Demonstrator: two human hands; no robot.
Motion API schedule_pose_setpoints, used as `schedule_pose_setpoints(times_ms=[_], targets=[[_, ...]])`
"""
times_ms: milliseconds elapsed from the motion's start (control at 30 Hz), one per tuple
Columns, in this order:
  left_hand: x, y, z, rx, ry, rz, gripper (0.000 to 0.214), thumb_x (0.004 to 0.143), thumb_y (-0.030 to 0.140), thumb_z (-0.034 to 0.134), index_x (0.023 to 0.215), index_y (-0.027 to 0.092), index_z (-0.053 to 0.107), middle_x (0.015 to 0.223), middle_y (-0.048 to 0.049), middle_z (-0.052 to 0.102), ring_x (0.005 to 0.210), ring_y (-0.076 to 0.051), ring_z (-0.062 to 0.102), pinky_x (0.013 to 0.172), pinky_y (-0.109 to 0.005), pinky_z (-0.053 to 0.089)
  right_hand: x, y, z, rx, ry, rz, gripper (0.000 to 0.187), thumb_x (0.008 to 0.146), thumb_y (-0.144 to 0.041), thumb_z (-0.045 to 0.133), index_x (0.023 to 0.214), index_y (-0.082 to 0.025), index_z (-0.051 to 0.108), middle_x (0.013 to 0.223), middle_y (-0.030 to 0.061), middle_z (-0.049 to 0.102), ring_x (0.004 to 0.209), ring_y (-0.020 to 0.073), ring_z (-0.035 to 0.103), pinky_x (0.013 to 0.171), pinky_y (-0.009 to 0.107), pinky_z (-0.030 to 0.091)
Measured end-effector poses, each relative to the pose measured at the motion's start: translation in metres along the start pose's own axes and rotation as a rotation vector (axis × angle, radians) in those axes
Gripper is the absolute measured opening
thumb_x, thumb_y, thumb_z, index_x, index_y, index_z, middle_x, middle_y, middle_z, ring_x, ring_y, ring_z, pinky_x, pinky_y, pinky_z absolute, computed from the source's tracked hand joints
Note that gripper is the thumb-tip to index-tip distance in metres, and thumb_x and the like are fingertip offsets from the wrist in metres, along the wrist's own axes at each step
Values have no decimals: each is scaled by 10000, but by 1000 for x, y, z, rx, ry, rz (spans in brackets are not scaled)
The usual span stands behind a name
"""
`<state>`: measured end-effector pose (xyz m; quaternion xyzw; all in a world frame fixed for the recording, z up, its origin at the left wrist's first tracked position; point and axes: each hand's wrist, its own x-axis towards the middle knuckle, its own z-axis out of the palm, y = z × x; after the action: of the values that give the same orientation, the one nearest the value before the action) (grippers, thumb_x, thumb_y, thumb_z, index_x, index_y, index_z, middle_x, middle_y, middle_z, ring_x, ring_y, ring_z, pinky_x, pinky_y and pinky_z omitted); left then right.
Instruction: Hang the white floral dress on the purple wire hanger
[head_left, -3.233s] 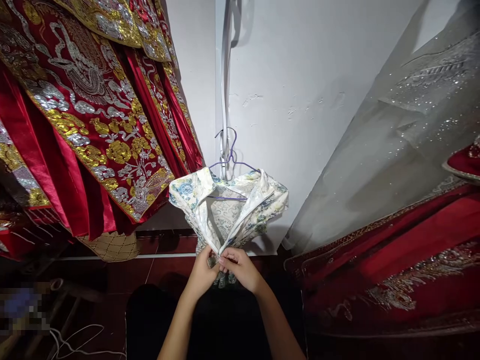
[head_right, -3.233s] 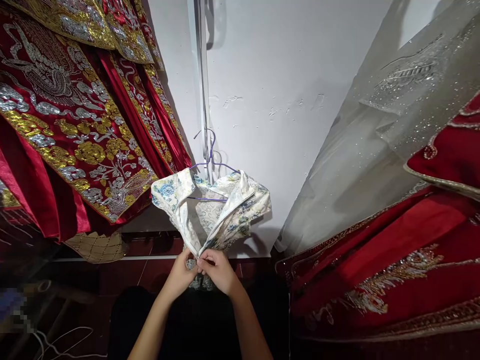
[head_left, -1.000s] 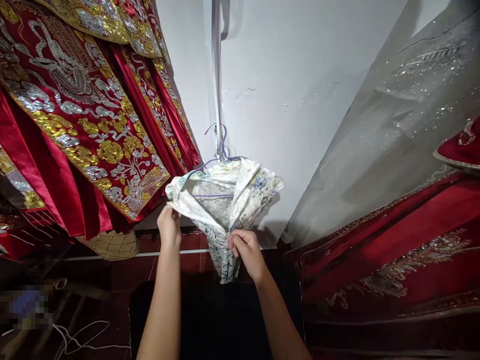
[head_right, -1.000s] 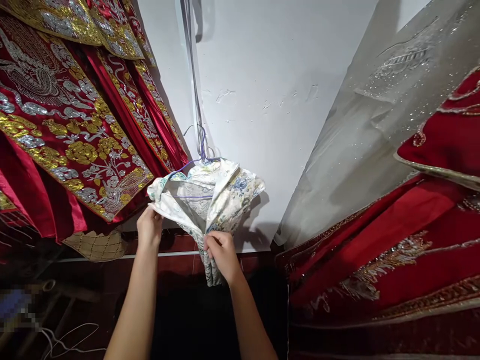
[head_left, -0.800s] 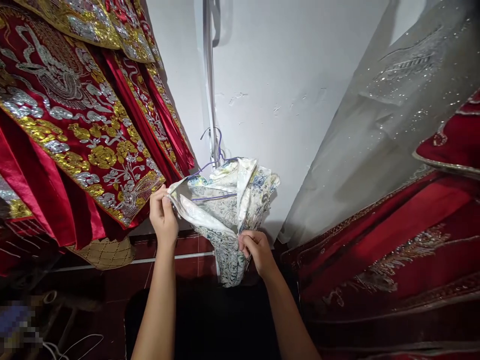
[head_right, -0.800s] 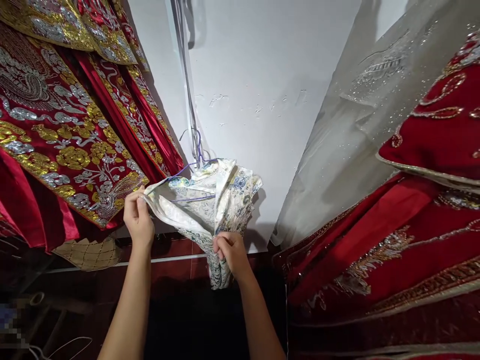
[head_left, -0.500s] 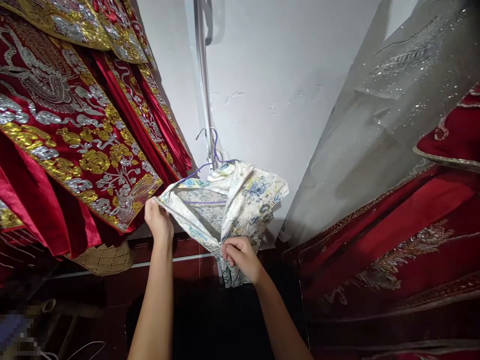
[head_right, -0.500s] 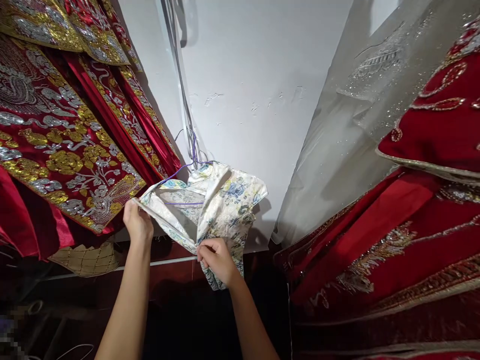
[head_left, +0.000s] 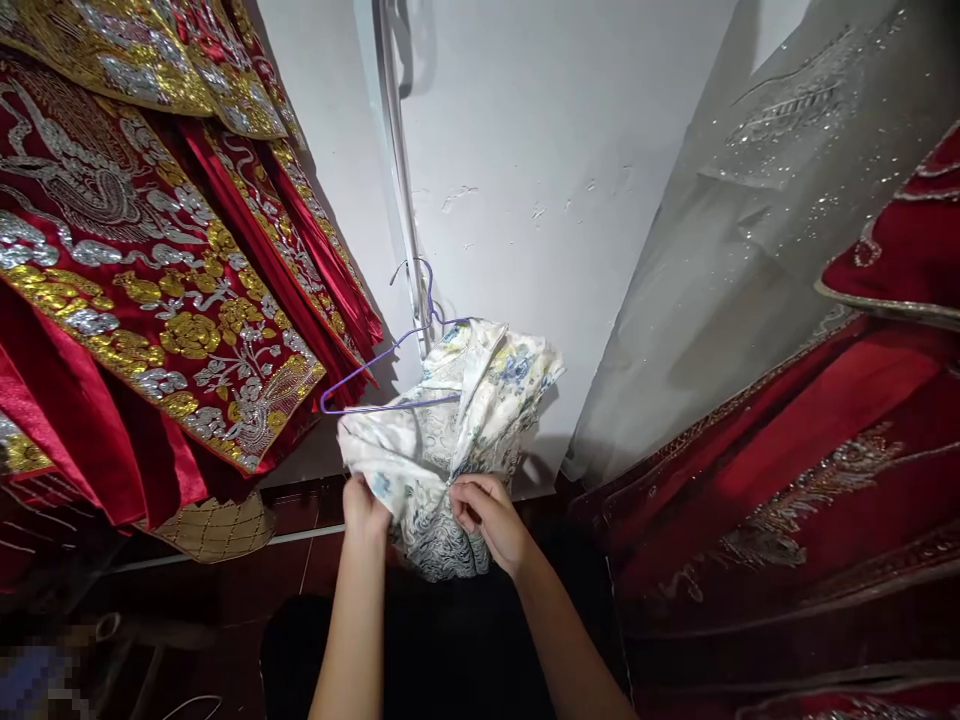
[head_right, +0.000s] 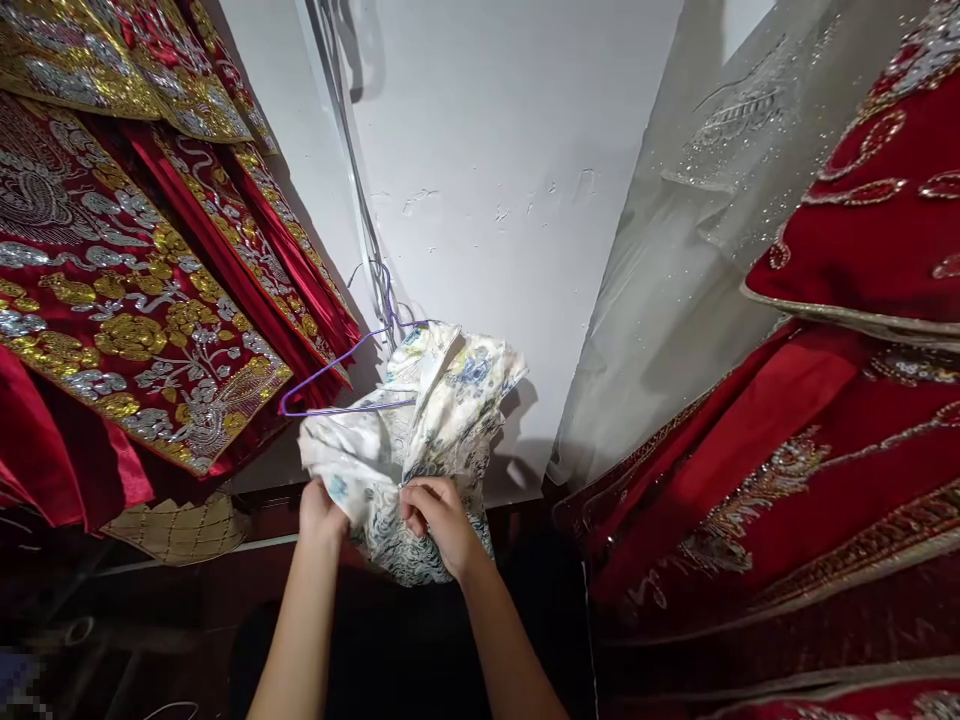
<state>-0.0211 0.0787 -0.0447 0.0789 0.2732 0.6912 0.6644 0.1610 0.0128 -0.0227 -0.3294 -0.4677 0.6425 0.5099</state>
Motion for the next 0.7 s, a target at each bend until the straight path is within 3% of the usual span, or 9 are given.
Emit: schedule_pose_setpoints(times_ms=[133, 233, 367, 433, 600, 700], targets=[[-30, -22, -11, 80, 90, 104, 259, 871, 238, 487, 1033, 209, 686, 962, -80, 739, 909, -230, 698, 851, -359, 549, -2, 4, -7, -165, -73, 98, 315, 833, -302, 565, 548, -168, 583, 427, -38, 451, 402, 77, 379, 457, 234, 267], [-50, -16, 1, 125, -37, 157, 162, 865, 284, 527, 880, 201, 665, 898, -80, 704, 886, -220, 674, 844, -344, 543, 1, 11, -16, -253, -78, 168, 361, 851, -386, 582, 565, -167, 600, 442, -22, 484, 426, 91, 418, 473, 237, 304], [-71, -12, 29, 246, -242, 199, 160, 834, 296, 606, 728, 188, 556, 748, -24, 578, 723, -163, 585, 732, -283, 500, 8, 17, -17, -198, 153, 34, 512, 877, -632, 530, 715, -170, 677, 655, 43, 626, 612, 145, 558, 580, 265, 419], [-82, -18, 42, 422, -400, 269, 220, 875, 329, 585, 719, 181, 538, 745, -16, 529, 685, -145, 524, 691, -268, 462, 9, 15, -11, -99, 154, 21, 586, 872, -717, 471, 863, -184, 713, 817, 79, 688, 773, 196, 629, 714, 311, 486], [-103, -25, 77, 1132, -789, 491, 181, 949, 332, 547, 927, 205, 675, 985, -78, 608, 975, -223, 567, 913, -352, 436, 1, -3, 2, 291, 111, 60, 701, 840, -809, 395, 1114, -229, 678, 1004, 90, 707, 1091, 282, 623, 932, 402, 487], [-101, -12, 90, 1319, -824, 612, 291, 972, 355, 516, 1229, 253, 604, 1266, -96, 584, 1248, -252, 485, 1098, -404, 340, -3, -17, -2, 284, 54, 43, 620, 847, -742, 495, 1141, -224, 669, 1007, 84, 713, 1122, 282, 615, 962, 400, 471]])
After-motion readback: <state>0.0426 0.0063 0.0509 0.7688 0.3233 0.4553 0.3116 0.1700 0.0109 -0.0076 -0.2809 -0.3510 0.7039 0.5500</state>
